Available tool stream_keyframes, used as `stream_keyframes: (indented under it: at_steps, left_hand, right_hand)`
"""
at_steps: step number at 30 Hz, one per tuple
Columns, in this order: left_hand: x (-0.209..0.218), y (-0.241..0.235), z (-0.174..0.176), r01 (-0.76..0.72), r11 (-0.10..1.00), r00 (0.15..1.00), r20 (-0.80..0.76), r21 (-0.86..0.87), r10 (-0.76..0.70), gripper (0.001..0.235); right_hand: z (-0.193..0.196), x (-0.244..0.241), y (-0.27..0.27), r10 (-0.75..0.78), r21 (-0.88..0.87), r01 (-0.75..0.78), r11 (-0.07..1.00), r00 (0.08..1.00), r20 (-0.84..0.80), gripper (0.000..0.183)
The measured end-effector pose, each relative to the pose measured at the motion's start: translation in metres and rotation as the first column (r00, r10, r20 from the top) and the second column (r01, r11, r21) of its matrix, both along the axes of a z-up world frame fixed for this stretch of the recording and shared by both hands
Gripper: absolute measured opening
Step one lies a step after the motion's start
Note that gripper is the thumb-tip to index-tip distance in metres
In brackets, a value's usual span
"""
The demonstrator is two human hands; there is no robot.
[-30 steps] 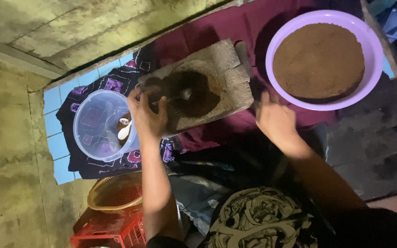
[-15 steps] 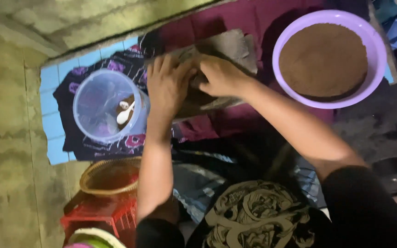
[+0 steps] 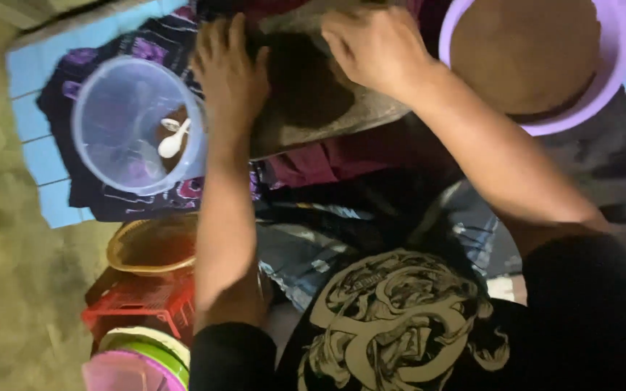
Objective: The person uses a stone grinder and pestle to grind a brown substance on a flat stone slab. They repeatedly scrape the ground material with a spoon and transfer it into a purple bowl, then spread it evenly in the bowl. The process is repeated multiple times throughout the clip.
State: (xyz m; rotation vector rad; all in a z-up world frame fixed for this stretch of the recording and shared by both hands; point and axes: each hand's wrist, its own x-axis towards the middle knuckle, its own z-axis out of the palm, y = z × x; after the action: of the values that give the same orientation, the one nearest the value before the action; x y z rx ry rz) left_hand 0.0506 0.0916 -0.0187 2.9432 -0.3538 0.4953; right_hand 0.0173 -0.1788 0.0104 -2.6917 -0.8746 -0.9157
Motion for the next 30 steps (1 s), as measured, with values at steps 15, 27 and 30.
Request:
stream_keyframes:
  at_steps: [15, 27, 30]
  left_hand:
    - [0.025, 0.024, -0.002, 0.221, 0.944, 0.975, 0.027, -0.245, -0.221, 0.041]
    - [0.013, 0.014, 0.004, 0.09, 0.959, 0.989, -0.088, -0.27, -0.118, 0.039]
    - [0.016, 0.016, -0.004, 0.091, 0.966, 0.987, -0.103, -0.24, -0.119, 0.043]
  right_hand:
    - [0.008, 0.001, 0.013, 0.286, 0.138, -0.282, 0.949, 0.958, -0.009, 0.005]
    - [-0.015, -0.003, 0.011, 0.188, 0.12, -0.158, 0.98, 0.93, -0.314, 0.018]
    - [0.024, -0.004, 0.012, 0.191, 0.017, -0.192, 0.981, 0.957, -0.217, 0.012]
